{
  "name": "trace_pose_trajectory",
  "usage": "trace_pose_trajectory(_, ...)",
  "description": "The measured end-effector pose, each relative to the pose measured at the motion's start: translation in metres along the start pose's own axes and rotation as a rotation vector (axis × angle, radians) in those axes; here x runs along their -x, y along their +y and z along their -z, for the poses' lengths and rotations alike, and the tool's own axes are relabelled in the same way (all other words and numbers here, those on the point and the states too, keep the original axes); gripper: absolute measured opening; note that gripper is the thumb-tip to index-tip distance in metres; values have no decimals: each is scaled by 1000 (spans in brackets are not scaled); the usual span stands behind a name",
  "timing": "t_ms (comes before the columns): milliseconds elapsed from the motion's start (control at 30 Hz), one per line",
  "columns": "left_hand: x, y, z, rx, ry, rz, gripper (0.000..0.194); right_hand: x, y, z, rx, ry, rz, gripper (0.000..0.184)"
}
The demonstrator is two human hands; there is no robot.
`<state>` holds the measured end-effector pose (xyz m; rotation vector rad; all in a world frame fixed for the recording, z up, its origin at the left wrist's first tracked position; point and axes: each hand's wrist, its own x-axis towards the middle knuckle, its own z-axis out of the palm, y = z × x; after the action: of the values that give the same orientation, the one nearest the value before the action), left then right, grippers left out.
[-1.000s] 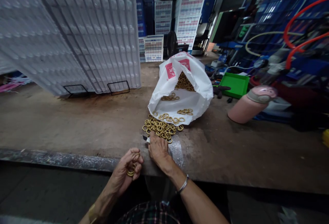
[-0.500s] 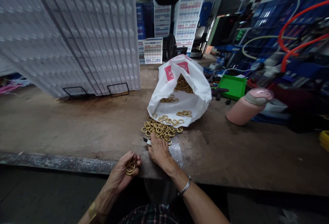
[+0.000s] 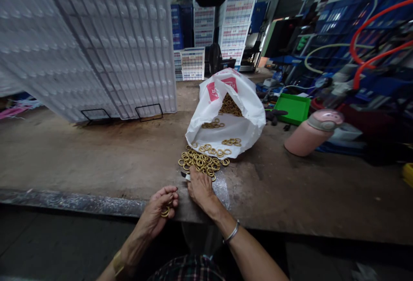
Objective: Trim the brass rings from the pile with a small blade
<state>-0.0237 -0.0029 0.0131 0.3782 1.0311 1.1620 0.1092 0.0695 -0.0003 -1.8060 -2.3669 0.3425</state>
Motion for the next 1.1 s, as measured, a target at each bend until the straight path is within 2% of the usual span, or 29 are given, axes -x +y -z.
trace_pose_trajectory(233, 0, 0, 0, -46, 13, -37, 39, 2, 7, -1, -166, 29, 69, 17)
trace_pose_trajectory(333, -1, 0, -2, -153, 52, -99, 44, 12, 9, -1, -324, 51, 157, 16)
trace_pose_trajectory(433, -3, 0, -4, -293, 52, -110, 47, 21, 7, 0, -448, 28, 185, 8)
trace_pose_trajectory(600, -2, -1, -6, -427, 13, -89, 38, 29, 0, 8, -597, 1, 196, 3)
trace_pose_trajectory(767, 1, -2, -6, -502, 60, -156, 36, 27, -6, 14, -808, -69, 122, 13)
trace_pose_trajectory(933, 2, -4, -5, -568, 48, -235, 34, 26, -10, 14, -918, -152, 36, 24)
trace_pose_trajectory(1100, 3, -3, -5, -527, -3, -144, 35, 26, -11, 10, -893, -113, 7, 22)
